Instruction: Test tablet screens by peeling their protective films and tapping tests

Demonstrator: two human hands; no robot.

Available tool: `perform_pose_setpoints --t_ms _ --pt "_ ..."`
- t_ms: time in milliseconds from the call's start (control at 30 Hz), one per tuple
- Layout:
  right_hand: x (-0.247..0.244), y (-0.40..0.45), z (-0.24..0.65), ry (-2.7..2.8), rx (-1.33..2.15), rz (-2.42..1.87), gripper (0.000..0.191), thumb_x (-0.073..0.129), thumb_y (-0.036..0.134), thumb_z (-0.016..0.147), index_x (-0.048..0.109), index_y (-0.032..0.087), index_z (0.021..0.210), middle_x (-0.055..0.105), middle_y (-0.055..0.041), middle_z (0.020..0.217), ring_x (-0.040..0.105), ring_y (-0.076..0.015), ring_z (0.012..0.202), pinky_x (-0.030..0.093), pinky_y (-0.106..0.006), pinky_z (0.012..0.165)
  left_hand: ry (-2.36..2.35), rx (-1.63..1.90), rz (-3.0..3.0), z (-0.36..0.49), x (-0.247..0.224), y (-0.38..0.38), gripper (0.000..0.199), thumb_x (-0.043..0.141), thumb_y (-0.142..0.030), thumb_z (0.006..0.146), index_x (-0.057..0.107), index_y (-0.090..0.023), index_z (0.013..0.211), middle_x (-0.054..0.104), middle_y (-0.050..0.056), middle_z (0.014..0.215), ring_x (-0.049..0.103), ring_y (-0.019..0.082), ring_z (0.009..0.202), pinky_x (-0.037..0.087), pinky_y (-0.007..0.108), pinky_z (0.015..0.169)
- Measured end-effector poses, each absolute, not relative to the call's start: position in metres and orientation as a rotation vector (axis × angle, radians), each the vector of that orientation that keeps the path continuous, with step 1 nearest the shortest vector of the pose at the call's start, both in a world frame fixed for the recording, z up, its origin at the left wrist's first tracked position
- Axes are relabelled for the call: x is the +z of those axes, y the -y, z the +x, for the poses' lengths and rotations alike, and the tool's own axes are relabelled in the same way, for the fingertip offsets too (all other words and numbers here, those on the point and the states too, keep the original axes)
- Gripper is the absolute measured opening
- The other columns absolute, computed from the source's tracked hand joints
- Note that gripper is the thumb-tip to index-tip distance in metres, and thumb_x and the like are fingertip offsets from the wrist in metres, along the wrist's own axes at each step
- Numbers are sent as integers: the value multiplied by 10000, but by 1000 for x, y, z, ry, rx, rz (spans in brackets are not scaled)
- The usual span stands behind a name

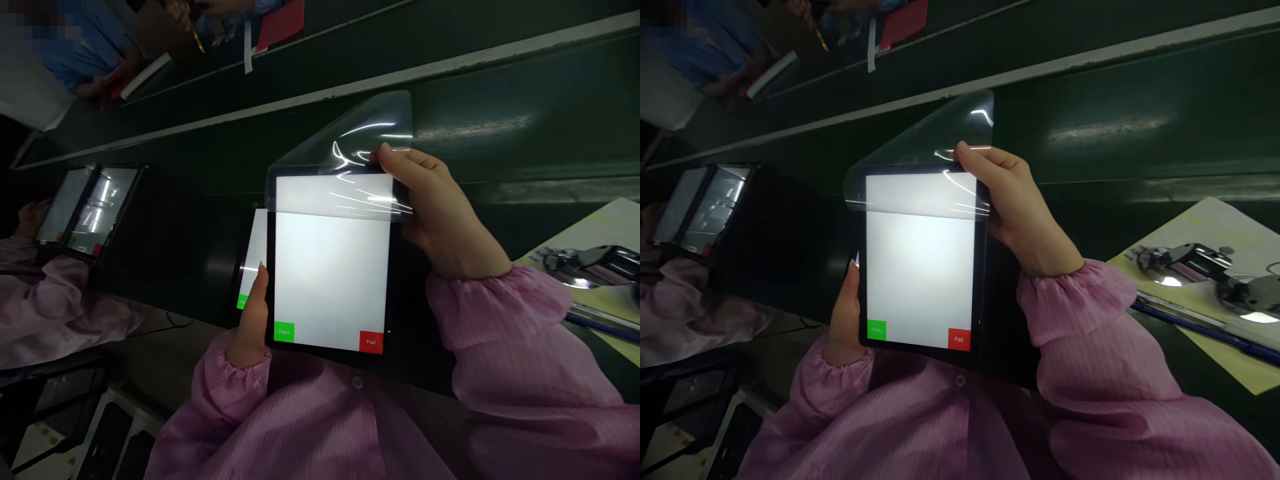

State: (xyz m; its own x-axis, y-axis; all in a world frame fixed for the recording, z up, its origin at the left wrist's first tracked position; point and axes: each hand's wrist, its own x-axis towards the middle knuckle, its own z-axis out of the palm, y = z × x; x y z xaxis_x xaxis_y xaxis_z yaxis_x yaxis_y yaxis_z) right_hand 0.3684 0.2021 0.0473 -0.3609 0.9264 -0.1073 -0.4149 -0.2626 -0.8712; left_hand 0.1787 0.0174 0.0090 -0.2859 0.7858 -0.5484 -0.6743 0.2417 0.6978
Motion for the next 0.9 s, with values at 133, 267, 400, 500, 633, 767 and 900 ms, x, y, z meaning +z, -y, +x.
perform_pose_setpoints --t_ms 133,267,400,500,633,767,900 --pt "46 -206 371 928 1786 -766 183 756 303 1004 766 186 863 650 12 798 604 -94 652 490 -196 535 -1223 1495 142 183 8 -24 552 773 -547 929 707 -248 1388 793 39 1282 691 337 1319 585 420 1133" --pt "43 -210 372 937 1741 -711 222 721 273 1026 779 192 828 637 19 751 604 -90 631 483 -196 527 -1230 1532 216 184 7 -26 499 807 -519 910 739 -262 1333 792 12 1288 687 329 1326 600 408 1115" --pt "40 -213 373 972 1661 -681 200 724 236 1014 809 207 836 663 27 750 612 -83 625 518 -203 558 -1226 1536 239 185 7 -27 515 827 -532 888 745 -271 1324 800 14 1264 694 331 1315 602 416 1113" --pt "43 -212 375 995 1604 -704 202 727 232 1007 815 215 825 680 27 759 629 -90 644 523 -207 565 -1195 1508 261 185 8 -29 583 817 -564 886 712 -270 1379 791 28 1283 696 338 1310 602 424 1108" --pt "48 -210 378 1029 1558 -716 215 721 221 1014 821 222 823 679 32 756 596 -73 610 525 -199 572 -1219 1471 228 185 10 -31 585 796 -569 904 698 -261 1391 789 36 1286 689 344 1318 607 434 1092" --pt "50 -210 378 1033 1517 -743 201 738 212 1005 816 209 820 692 14 752 647 -104 661 533 -209 577 -1197 1467 205 184 10 -33 557 783 -540 923 692 -263 1398 789 25 1286 702 339 1300 612 422 1091" --pt "50 -209 377 1032 1514 -826 225 727 219 1013 798 208 799 689 12 748 654 -109 665 532 -212 584 -1191 1459 155 185 9 -34 486 747 -495 965 697 -265 1390 793 2 1281 700 317 1305 603 411 1119"
